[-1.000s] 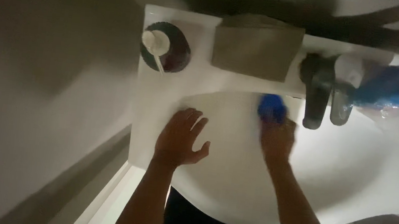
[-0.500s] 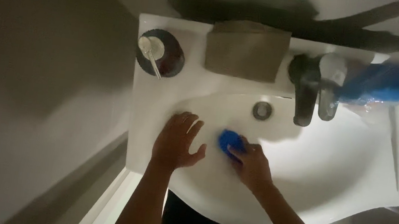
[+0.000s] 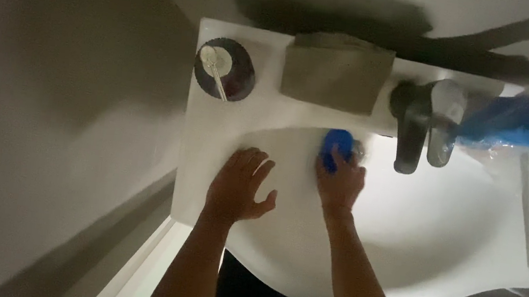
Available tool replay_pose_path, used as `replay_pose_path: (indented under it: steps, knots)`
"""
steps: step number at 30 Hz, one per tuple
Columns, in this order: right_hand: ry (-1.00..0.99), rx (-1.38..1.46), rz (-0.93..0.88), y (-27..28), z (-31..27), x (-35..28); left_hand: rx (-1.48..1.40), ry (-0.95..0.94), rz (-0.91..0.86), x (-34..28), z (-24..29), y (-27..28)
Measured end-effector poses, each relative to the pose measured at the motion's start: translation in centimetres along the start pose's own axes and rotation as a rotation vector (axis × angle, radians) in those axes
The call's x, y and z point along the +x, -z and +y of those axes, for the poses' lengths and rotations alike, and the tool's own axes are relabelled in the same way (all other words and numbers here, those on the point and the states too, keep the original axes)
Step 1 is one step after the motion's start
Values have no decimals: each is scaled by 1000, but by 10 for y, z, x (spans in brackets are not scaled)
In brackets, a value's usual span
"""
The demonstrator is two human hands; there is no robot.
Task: The person cleans a bathroom sink and toilet. They first wipe the toilet tank with a cloth, then spray the sink with a cleaning solution and scrub the basin and faucet area with a blue sponge.
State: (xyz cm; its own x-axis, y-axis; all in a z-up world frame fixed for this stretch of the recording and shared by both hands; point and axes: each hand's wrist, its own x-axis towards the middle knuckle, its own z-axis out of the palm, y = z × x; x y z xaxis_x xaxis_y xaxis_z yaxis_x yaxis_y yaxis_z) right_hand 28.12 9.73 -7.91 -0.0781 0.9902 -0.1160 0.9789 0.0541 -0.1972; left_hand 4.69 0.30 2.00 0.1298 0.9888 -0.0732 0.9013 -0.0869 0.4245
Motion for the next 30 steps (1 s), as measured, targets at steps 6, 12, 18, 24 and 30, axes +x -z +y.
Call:
replay_pose_path:
  steps: [6, 12, 18, 24, 30]
  knots:
    - [343, 8, -286, 27, -31, -45, -68, -35, 88, 1, -2, 0]
    - [238, 149, -378, 33, -3, -42, -34, 2, 8, 1, 5, 1]
    - [189, 15, 16, 19, 56, 0, -39, -23, -2, 5, 4, 2]
    - [-49, 58, 2, 29, 9, 7, -90, -24, 49, 2, 5, 6]
    - [403, 29, -291, 37, -30, -5, -64, -15, 63, 2, 2, -4]
